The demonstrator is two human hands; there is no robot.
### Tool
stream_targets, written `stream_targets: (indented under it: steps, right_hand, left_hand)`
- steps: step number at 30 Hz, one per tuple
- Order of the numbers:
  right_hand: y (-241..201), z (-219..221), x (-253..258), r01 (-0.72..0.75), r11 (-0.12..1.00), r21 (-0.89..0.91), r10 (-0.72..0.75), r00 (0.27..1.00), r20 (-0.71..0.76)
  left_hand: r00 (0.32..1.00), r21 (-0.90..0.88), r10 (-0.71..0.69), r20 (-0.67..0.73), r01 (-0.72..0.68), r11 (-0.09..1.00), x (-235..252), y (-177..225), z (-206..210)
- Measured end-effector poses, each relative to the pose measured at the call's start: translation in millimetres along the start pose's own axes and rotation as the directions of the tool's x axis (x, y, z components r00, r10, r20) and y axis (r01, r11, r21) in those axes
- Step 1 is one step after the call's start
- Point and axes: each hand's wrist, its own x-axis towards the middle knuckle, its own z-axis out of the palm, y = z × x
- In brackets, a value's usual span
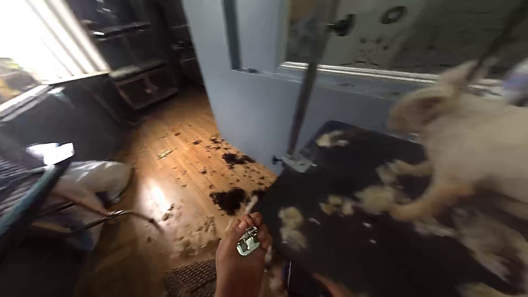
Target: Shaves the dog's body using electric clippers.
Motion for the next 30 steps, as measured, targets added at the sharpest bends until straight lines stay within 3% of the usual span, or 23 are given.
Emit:
stream_targets:
  steps: [3,5,9,12,16,20,23,26,28,30]
  right_hand:
    - [9,-29,-3,-0.098,0.992,-0.074,0.086,0.985,-0.147]
    - [6,-61,-4,-0.196,0.975,-0.108,0.169,0.961,-0.219]
    - [-1,-114,-20,-0.272,0.942,-0.196,0.189,0.914,-0.359]
    - [3,-130,-40,-0.285,0.927,-0.243,0.159,0.887,-0.434]
    - [21,-120,-66,-0.303,0.922,-0.243,0.154,0.859,-0.488]
    - [18,-79,-81,-0.354,0.913,-0.203,0.175,0.788,-0.59]
    - [11,-60,-79,-0.409,0.885,-0.222,0.199,0.764,-0.614]
    - [5,-54,-69,-0.446,0.836,-0.318,0.183,0.775,-0.605]
    - [2,-49,-58,-0.465,0.803,-0.373,0.173,0.78,-0.601]
    - [-1,-46,-47,-0.496,0.765,-0.411,0.189,0.783,-0.592]
  left_hand:
    - [0.992,0.101,-0.028,0.121,0.016,0.995,15,-75,62]
    - [0.96,0.247,0.021,0.278,-0.093,0.965,23,-108,93]
    - [0.892,0.355,-0.031,0.452,-0.148,0.923,29,-139,150]
    - [0.861,0.385,-0.119,0.494,-0.094,0.918,21,-158,170]
    - [0.846,0.377,-0.188,0.498,-0.016,0.926,1,-180,161]
    - [0.777,0.369,-0.246,0.58,0.019,0.929,-15,-187,132]
    - [0.684,0.355,-0.35,0.64,0.141,0.924,-10,-178,118]
    - [0.693,0.294,-0.398,0.601,0.272,0.916,-4,-173,107]
    - [0.7,0.295,-0.393,0.596,0.264,0.918,4,-171,99]
    - [0.661,0.343,-0.39,0.641,0.207,0.916,14,-170,91]
